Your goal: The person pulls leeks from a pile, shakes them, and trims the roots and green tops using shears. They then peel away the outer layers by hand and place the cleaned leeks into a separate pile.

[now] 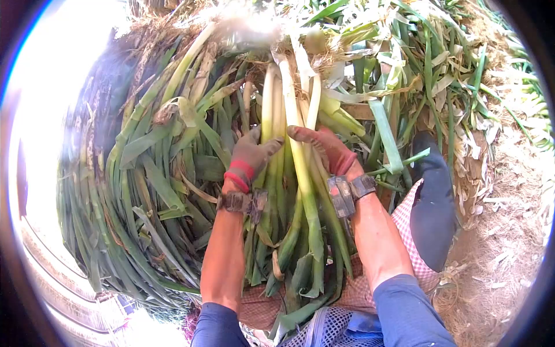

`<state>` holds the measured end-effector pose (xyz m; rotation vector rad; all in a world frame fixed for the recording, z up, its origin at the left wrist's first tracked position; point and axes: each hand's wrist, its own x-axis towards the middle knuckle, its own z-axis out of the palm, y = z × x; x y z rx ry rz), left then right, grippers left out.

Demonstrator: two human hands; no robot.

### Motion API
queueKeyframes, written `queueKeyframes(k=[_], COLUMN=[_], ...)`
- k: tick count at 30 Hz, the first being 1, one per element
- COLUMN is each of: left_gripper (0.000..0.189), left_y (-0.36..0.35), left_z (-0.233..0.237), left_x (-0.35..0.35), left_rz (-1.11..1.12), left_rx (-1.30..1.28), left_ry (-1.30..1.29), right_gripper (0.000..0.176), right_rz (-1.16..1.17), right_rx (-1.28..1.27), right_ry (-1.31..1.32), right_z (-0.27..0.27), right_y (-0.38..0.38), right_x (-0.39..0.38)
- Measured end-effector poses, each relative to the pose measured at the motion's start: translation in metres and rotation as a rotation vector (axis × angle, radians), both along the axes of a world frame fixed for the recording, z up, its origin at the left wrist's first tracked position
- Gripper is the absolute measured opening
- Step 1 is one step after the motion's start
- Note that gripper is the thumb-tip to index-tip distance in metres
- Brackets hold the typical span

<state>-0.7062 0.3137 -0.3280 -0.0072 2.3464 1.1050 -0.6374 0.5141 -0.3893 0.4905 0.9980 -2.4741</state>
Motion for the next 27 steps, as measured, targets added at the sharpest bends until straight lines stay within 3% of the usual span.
queueKeyframes(k=[5, 7, 8, 11, 13, 17, 18, 20, 21, 23, 24, 25, 27], left_gripper=[0.05, 0.053, 0.056, 0.053, 0.056, 0.065, 0.074, 0.096, 0.108, 0.108, 0.109, 0.109, 0.12], left_y=[0.002, 0.001, 0.0, -0.002, 0.0, 0.025, 0.035, 0.049, 0.059, 0.078, 0.09, 0.099, 0.102], left_z=[-0.02, -0.043, -0.039, -0.027, -0.031, 0.002, 0.014, 0.038, 0.052, 0.102, 0.133, 0.161, 0.218], left_x=[0.015, 0.015, 0.014, 0.01, 0.003, 0.028, 0.035, 0.051, 0.062, 0.077, 0.087, 0.095, 0.103], left_rz=[-0.03, 0.003, 0.081, 0.047, -0.015, -0.025, -0.109, -0.177, -0.168, -0.209, -0.256, -0.26, -0.405], left_rx=[0.103, 0.24, 0.383, 0.513, 0.481, 0.393, 0.537, 0.472, 0.483, 0.49, 0.49, 0.501, 0.31], left_ry=[0.055, 0.108, -0.054, -0.244, -0.221, -0.127, -0.047, 0.052, 0.129, 0.187, 0.221, 0.234, 0.442], right_gripper=[0.052, 0.05, 0.048, 0.045, 0.046, 0.044, 0.041, 0.036, 0.038, 0.031, 0.018, 0.018, 0.021], right_rz=[0.054, -0.026, -0.033, -0.048, -0.115, -0.041, -0.107, -0.162, -0.203, -0.311, -0.324, -0.32, -0.629], right_rx=[-0.161, -0.079, -0.111, -0.119, -0.064, -0.226, -0.205, -0.267, -0.158, -0.456, -0.422, -0.412, 0.447], right_ry=[-0.029, 0.016, 0.013, -0.011, 0.052, 0.0, 0.031, 0.204, 0.219, 0.395, 0.516, 0.53, 1.237], right_z=[-0.028, -0.031, -0.032, -0.034, -0.031, -0.009, -0.003, 0.034, 0.049, 0.029, 0.054, 0.075, 0.118], right_y=[0.009, 0.006, 0.005, 0.0, -0.005, 0.006, 0.01, 0.026, 0.035, 0.058, 0.069, 0.075, 0.074], right_x=[0.014, 0.015, 0.014, 0.012, 0.008, 0.01, 0.017, 0.039, 0.046, 0.055, 0.061, 0.063, 0.067])
